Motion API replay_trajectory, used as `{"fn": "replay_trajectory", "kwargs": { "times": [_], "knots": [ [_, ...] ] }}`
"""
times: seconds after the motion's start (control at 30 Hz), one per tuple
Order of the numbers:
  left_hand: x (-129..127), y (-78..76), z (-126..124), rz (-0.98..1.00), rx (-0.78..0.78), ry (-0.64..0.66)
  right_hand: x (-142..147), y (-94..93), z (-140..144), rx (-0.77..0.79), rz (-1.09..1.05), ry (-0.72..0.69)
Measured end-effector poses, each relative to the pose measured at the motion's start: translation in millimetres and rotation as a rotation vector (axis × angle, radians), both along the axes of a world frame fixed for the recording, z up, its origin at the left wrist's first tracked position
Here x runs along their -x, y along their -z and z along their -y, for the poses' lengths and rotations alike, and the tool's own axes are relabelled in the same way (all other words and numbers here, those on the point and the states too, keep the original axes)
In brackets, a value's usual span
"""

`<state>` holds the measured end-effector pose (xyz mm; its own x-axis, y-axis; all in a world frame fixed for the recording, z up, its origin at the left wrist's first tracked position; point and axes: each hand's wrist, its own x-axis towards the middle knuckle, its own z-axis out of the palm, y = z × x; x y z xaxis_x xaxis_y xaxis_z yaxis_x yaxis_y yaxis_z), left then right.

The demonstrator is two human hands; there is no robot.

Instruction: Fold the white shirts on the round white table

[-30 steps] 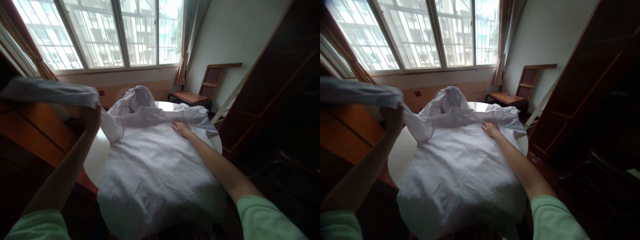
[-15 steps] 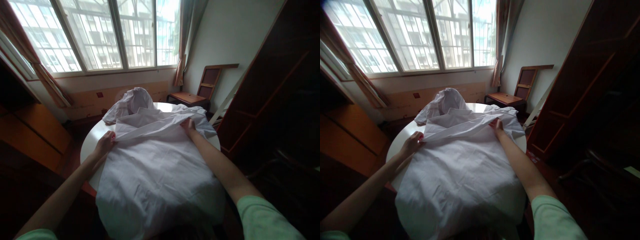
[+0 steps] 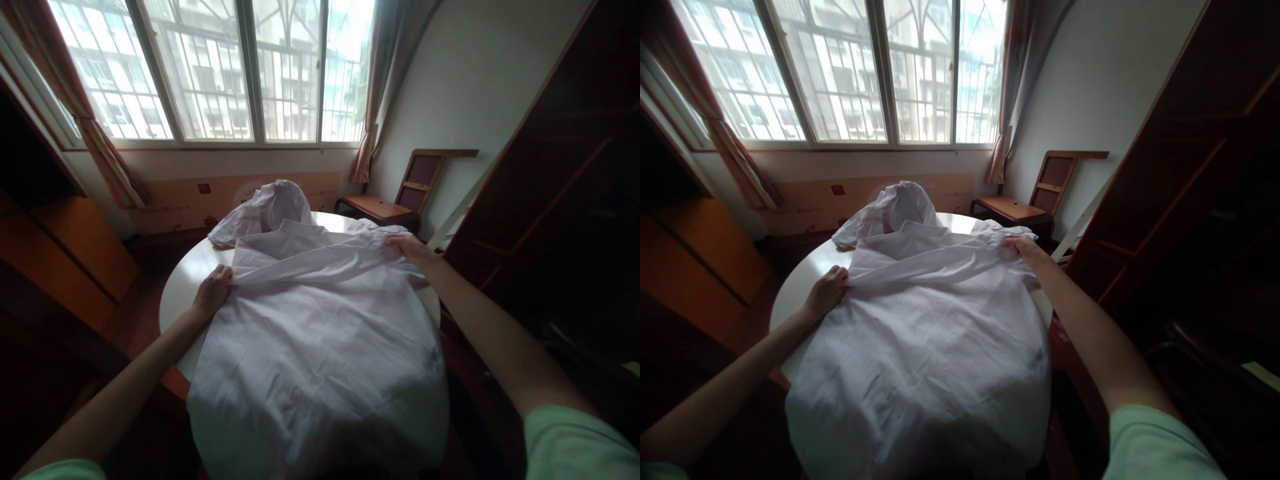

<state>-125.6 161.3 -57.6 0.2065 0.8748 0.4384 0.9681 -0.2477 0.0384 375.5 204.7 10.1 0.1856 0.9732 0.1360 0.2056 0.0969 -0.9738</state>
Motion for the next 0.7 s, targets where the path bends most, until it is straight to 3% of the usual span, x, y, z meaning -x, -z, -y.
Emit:
{"fn": "replay_trajectory", "kwargs": {
  "times": [0.13, 0.2, 0.3, 0.43, 0.6, 0.7],
  "knots": [
    [0, 0.6, 2, -0.009, -0.005, -0.053, -14, -30.4, 32, -0.337, -0.078, -0.015],
    [0, 0.4, 2, -0.027, 0.006, -0.07, -23, -41.7, 52, -0.383, 0.035, -0.093],
    [-1, -0.4, 2, -0.044, 0.018, -0.088, -37, -44.6, 73, -0.265, 0.16, -0.11],
    [0, -1.4, 5, -0.034, -0.02, -0.071, -42, -28.2, 80, -0.059, 0.305, -0.101],
    [5, -2.4, 9, -0.097, -0.026, 0.115, -22, 1.3, 86, 0.067, 0.742, -0.248],
    [7, -3.6, 10, -0.107, 0.022, 0.154, -12, 12.7, 97, 0.124, 1.009, -0.148]
  ]
}}
